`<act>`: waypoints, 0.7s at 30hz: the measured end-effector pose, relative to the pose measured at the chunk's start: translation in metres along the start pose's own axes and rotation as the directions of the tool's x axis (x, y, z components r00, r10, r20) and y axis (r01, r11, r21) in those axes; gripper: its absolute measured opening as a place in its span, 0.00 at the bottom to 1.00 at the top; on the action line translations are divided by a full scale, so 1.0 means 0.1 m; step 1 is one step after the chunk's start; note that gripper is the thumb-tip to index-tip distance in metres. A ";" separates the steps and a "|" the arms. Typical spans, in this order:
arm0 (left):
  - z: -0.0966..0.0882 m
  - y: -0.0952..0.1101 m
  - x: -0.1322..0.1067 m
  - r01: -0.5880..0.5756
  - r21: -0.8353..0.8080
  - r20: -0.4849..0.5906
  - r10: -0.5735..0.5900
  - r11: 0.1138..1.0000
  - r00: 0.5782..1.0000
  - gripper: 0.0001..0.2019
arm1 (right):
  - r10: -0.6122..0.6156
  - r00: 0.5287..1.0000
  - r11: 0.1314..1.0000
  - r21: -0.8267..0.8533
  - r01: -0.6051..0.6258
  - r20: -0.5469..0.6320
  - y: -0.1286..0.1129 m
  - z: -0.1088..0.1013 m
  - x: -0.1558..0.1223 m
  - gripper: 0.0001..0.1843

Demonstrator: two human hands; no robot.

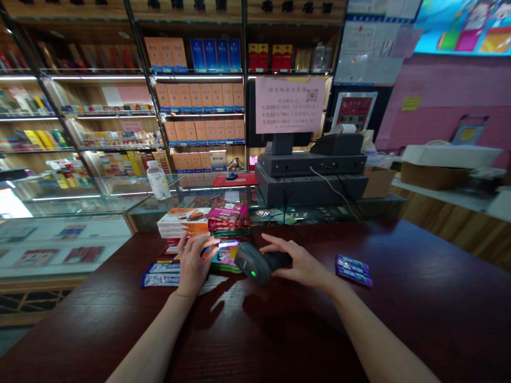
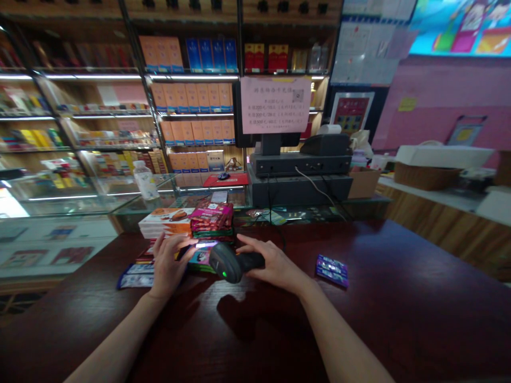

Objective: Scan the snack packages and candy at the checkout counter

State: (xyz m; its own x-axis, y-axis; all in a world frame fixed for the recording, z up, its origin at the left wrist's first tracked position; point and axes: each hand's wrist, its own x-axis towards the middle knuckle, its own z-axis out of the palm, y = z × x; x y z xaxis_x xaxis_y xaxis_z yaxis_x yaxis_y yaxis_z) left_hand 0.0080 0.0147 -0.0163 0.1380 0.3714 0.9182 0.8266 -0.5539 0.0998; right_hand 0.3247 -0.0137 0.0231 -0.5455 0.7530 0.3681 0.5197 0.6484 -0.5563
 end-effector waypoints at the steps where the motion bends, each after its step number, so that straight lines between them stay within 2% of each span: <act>1: 0.00 0.00 0.00 0.004 -0.006 -0.004 -0.004 1.000 1.000 0.08 | -0.004 1.000 1.000 -0.004 0.004 0.000 0.02 0.00 0.00 0.44; 5: -0.01 0.02 0.02 0.000 -0.017 -0.021 0.000 1.000 1.000 0.08 | 0.008 1.000 0.999 -0.038 -0.008 -0.011 0.14 -0.05 -0.01 0.44; 10: -0.04 0.05 0.03 0.014 -0.024 -0.004 -0.014 1.000 1.000 0.08 | 0.104 0.993 0.984 -0.141 -0.110 -0.050 0.47 -0.12 -0.06 0.43; 14: -0.05 0.06 0.03 0.017 -0.026 0.024 -0.016 1.000 1.000 0.08 | 0.160 0.982 0.962 -0.209 -0.178 -0.101 0.70 -0.08 -0.08 0.43; 21: -0.06 0.08 0.04 0.018 -0.034 0.003 -0.018 0.999 1.000 0.08 | 0.173 0.980 0.961 -0.203 -0.189 -0.093 0.82 -0.01 -0.09 0.43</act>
State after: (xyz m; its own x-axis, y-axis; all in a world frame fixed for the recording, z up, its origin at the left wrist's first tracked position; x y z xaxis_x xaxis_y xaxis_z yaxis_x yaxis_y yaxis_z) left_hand 0.0121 0.0072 -0.0100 0.1245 0.3839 0.9149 0.8102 -0.5716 0.1296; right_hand 0.3729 0.0323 -0.0253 -0.3835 0.8609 0.3342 0.7358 0.5036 -0.4528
